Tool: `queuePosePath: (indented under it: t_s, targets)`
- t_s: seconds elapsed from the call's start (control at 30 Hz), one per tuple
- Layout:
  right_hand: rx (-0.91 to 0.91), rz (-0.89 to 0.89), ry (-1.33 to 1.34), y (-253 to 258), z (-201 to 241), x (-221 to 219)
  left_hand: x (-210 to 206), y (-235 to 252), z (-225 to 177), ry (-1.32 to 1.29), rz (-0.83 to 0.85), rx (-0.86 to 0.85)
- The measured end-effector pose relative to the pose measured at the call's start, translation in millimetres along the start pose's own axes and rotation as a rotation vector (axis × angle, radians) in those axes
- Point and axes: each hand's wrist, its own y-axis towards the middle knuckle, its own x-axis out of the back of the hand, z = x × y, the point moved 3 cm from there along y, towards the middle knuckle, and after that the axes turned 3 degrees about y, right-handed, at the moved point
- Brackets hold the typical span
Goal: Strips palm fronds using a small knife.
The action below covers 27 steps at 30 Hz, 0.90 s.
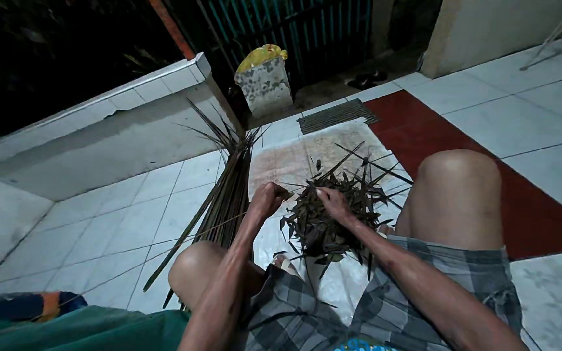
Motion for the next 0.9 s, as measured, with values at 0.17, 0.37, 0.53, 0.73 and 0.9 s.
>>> queuePosePath:
  t_s: [0.17, 0.37, 0.53, 0.73, 0.9]
  targets:
    - [-0.134, -0.016, 0.020, 2, -31, 13, 9, -4, 4, -0.017, -0.014, 0.022]
    - [-0.094, -0.060, 0.115, 7, 7, 31, 13, -2, 3, -0.080, 0.001, 0.022]
    - [0.140, -0.069, 0.074, -3, 47, 29, 19, -1, 1, -0.130, -0.029, 0.034]
    - [0.189, 0.113, 0.041, -18, 66, 2, 17, 2, -4, -0.137, -0.041, 0.015]
    - [0.175, 0.075, 0.016, -18, 60, 0, 12, 1, -3, -0.156, -0.020, 0.018]
